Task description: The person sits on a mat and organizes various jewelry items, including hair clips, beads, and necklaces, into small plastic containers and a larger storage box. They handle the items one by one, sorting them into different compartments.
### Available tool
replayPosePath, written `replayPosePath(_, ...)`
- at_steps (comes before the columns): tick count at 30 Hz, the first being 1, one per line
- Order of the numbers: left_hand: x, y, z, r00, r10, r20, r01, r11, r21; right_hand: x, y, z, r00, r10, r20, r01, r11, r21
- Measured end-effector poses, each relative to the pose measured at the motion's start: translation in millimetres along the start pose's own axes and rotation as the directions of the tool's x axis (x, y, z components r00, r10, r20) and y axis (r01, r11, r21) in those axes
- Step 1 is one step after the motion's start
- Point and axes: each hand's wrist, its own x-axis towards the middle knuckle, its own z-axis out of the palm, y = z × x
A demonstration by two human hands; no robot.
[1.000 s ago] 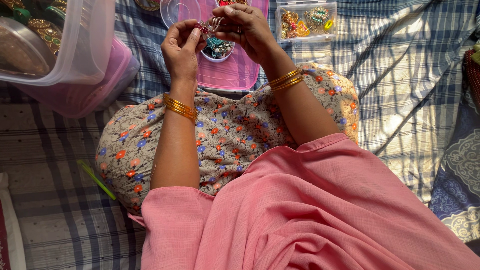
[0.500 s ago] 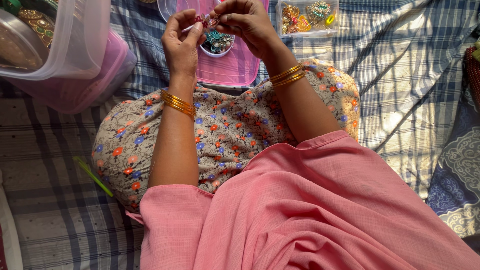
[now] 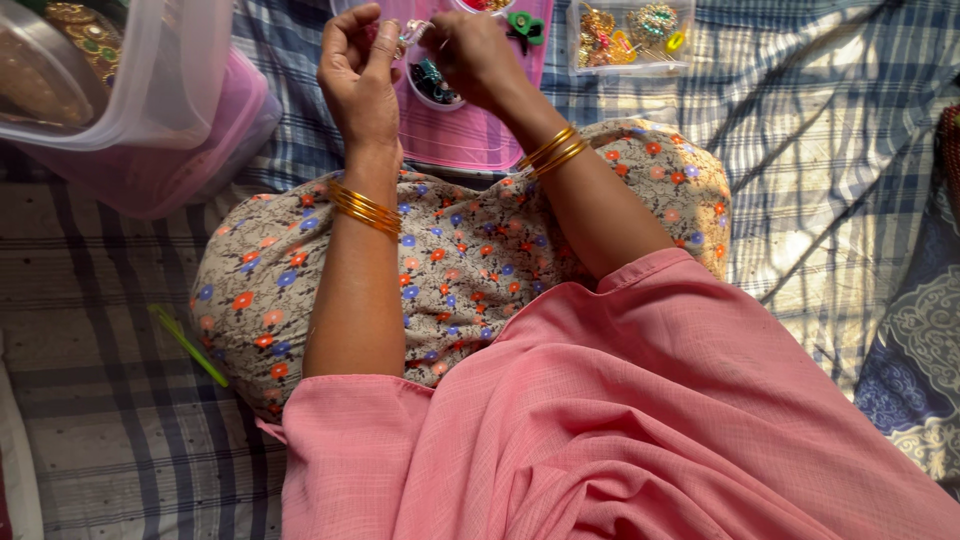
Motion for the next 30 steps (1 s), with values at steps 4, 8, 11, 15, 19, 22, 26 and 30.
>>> replayPosePath(4,2,-2,-1,1.0,-0.011,-0.012,0.01,1.0,-0.027,-4,3,24,0.985,-0.171,0.01,0.17,0.973,-0.154)
replayPosePath(8,4,-8,0,1.0,-0.016,-0.012,0.016,1.0,-0.019,-8,10,30,0.989,-0.135,0.056,0.145,0.96,-0.239)
replayPosePath(11,6,-14,0,0.999,0.04,-0.001,-0.04,0.998,-0.039,-13,10,31,0.992,-0.128,0.02,0.129,0.962,-0.241)
replayPosePath(15,5,-10,1,1.0,-0.009,-0.027,0.009,1.0,-0.006,-11,3,21,0.994,-0.086,0.071,0.098,0.977,-0.19)
replayPosePath(19,5,-6,0,0.998,-0.043,-0.039,0.044,0.999,0.018,-4,-4,-6,0.989,0.061,0.134,-0.071,0.995,0.07)
replayPosePath(22,5,-8,-3,0.998,-0.053,-0.016,0.053,0.998,-0.018,-5,-10,-33,0.907,0.336,0.254,-0.41,0.841,0.354)
replayPosePath(26,7,-12,-4,0.999,-0.016,0.048,0.021,0.993,-0.118,-10,-12,-65,0.896,0.303,0.325,-0.445,0.591,0.673)
replayPosePath(30,5,-9,-5,0.993,-0.107,0.047,0.109,0.993,-0.047,-13,-16,-86,0.876,0.267,0.402,-0.481,0.403,0.779)
